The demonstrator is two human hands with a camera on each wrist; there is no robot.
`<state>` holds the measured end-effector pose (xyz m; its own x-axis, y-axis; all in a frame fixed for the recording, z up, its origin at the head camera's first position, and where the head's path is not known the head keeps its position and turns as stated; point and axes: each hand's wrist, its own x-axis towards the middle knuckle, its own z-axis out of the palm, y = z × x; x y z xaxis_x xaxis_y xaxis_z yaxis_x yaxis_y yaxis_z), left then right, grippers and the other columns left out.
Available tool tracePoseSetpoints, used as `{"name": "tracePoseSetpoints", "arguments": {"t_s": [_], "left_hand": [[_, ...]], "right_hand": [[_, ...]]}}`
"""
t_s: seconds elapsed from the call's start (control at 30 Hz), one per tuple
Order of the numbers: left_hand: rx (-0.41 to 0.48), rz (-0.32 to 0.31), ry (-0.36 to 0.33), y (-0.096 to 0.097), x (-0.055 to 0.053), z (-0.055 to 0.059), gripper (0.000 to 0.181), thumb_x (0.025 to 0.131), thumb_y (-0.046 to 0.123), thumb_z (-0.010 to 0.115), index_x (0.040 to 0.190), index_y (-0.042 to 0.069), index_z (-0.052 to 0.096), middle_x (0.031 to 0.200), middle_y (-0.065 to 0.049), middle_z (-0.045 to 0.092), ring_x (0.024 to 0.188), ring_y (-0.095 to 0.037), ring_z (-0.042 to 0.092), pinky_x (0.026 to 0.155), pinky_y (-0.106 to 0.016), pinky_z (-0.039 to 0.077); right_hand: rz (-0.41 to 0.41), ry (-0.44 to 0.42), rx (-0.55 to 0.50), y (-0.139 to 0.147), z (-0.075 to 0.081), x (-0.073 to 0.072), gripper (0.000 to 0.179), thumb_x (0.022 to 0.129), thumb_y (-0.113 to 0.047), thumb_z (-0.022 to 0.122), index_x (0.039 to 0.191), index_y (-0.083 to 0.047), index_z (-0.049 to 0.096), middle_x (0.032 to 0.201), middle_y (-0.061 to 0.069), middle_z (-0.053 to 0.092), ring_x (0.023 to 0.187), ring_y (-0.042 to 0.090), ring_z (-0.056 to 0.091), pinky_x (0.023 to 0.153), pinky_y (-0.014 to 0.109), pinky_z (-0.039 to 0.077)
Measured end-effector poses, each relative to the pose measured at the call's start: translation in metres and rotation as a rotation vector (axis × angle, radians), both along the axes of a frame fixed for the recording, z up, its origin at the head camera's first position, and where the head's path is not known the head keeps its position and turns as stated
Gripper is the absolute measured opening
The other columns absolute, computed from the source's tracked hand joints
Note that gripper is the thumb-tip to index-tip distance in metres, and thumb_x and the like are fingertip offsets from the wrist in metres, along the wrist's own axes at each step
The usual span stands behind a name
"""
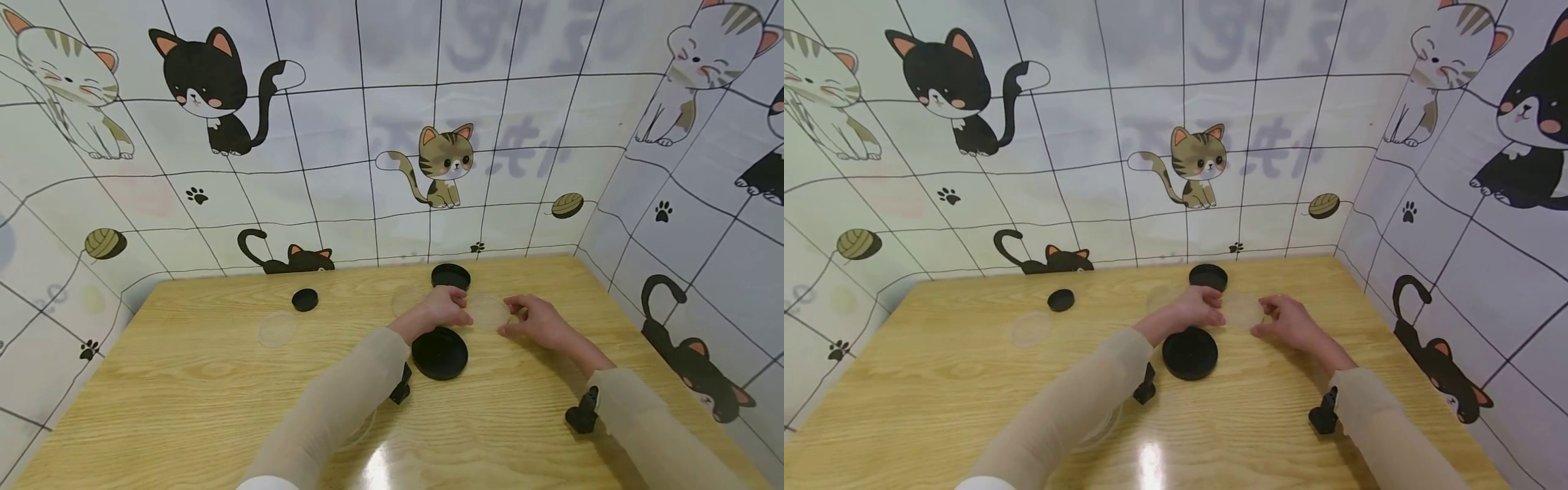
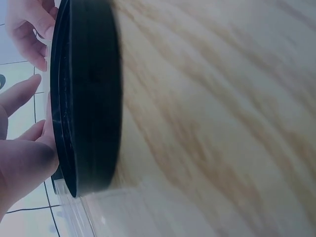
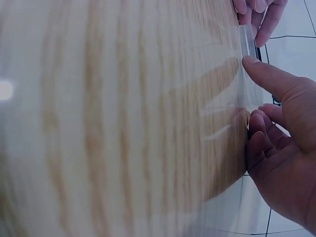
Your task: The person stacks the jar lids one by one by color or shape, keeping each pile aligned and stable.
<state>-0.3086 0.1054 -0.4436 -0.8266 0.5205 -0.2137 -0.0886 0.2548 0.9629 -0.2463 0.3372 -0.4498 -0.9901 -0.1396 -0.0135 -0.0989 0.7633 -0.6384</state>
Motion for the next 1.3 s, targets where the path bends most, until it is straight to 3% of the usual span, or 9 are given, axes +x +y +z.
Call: {"name": "tracePoseSetpoints", "arguments": {"t_s": [0.43, 0.7, 0.93, 1.07, 1.3], "left_hand": [[-0.013, 0.022, 0.008, 0.002, 0.005, 0.007, 0.056, 0.082, -0.008, 0.079, 0.135, -0.009, 0.059, 0.121, -0.017, 0.063, 0.089, -0.021, 0.070, 0.078, -0.030, 0.060], [0.019, -0.003, 0.118, -0.009, 0.008, 0.017, 0.059, 0.081, -0.006, 0.082, 0.134, -0.007, 0.057, 0.129, -0.021, 0.059, 0.098, -0.018, 0.061, 0.080, -0.027, 0.055], [0.056, -0.074, 0.142, -0.039, 0.013, 0.029, 0.059, 0.086, 0.000, 0.080, 0.138, -0.003, 0.052, 0.136, -0.021, 0.053, 0.104, -0.020, 0.064, 0.087, -0.031, 0.054], [0.113, -0.075, 0.144, -0.057, 0.013, 0.034, 0.057, 0.087, 0.001, 0.080, 0.137, -0.003, 0.053, 0.137, -0.024, 0.052, 0.104, -0.019, 0.066, 0.088, -0.032, 0.056], [0.088, -0.049, 0.166, -0.096, 0.023, 0.043, 0.058, 0.085, 0.002, 0.083, 0.135, -0.003, 0.054, 0.136, -0.024, 0.053, 0.100, -0.019, 0.067, 0.085, -0.032, 0.056]], "right_hand": [[-0.014, -0.007, -0.017, -0.001, 0.007, 0.008, 0.069, 0.090, -0.025, 0.082, 0.141, 0.010, 0.051, 0.119, 0.020, 0.059, 0.097, 0.029, 0.057, 0.079, 0.037, 0.047], [-0.035, 0.058, -0.069, -0.007, 0.017, 0.013, 0.068, 0.091, -0.023, 0.082, 0.143, 0.007, 0.050, 0.126, 0.023, 0.057, 0.104, 0.033, 0.056, 0.079, 0.039, 0.048], [-0.005, 0.121, -0.124, -0.026, 0.038, 0.023, 0.067, 0.090, -0.024, 0.082, 0.141, 0.007, 0.051, 0.125, 0.026, 0.057, 0.106, 0.035, 0.058, 0.077, 0.030, 0.051], [0.008, 0.142, -0.167, -0.043, 0.052, 0.026, 0.068, 0.091, -0.023, 0.081, 0.143, 0.008, 0.049, 0.128, 0.027, 0.056, 0.110, 0.036, 0.057, 0.084, 0.027, 0.051], [0.070, 0.146, -0.204, -0.075, 0.056, 0.024, 0.067, 0.088, -0.017, 0.084, 0.141, 0.008, 0.050, 0.129, 0.025, 0.057, 0.109, 0.034, 0.057, 0.090, 0.039, 0.053]]}}
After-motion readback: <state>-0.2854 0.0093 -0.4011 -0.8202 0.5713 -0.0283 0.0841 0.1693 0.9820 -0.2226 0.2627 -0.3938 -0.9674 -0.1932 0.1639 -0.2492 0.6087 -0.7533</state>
